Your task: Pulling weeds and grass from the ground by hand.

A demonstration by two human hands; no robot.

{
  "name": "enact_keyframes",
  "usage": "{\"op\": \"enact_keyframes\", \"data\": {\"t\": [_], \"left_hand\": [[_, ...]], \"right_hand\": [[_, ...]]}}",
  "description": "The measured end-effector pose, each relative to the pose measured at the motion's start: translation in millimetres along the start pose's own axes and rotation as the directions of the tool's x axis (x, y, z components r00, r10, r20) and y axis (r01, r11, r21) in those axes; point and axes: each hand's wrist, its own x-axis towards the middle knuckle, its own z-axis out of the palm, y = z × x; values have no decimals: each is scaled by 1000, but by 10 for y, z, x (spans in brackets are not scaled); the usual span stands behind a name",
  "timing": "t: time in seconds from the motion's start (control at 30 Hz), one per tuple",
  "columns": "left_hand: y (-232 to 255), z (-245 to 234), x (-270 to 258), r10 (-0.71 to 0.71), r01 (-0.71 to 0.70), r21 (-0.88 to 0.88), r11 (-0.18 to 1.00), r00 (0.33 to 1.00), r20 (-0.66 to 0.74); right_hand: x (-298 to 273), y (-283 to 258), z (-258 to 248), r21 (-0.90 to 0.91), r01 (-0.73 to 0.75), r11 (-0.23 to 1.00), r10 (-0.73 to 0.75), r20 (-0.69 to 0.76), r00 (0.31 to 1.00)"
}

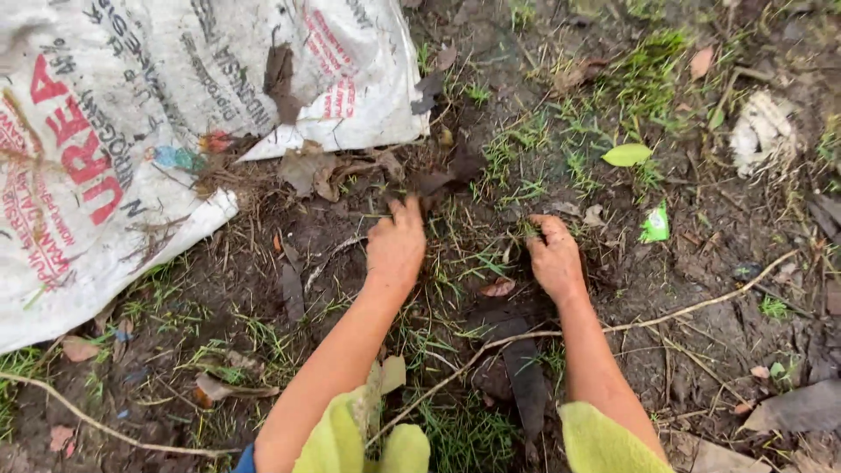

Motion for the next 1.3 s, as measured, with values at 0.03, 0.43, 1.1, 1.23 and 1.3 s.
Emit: {"op": "enact_keyframes", "data": {"t": [0.03,0.43,1.1,1.23,1.3], "left_hand": [[-6,109,48,0,0,-6,1000,1000,-5],[-188,-17,-543,174,-140,-137,981,944,281],[-210,136,-1190,192,-182,-258,949,981,12],[-213,211,-1233,159,-165,-232,959,986,-41],[-213,253,-1212,66,-48,-330,943,997,44]], "right_hand": [[16,6,-27,-6,4,1000,-4,-3,1000],[20,226,54,-339,335,879,-345,34,938],[1193,-682,461,-474,274,837,-444,-297,845],[976,-830,486,-502,56,863,-204,-245,948],[722,-803,406,-504,143,852,-214,-85,973]]}}
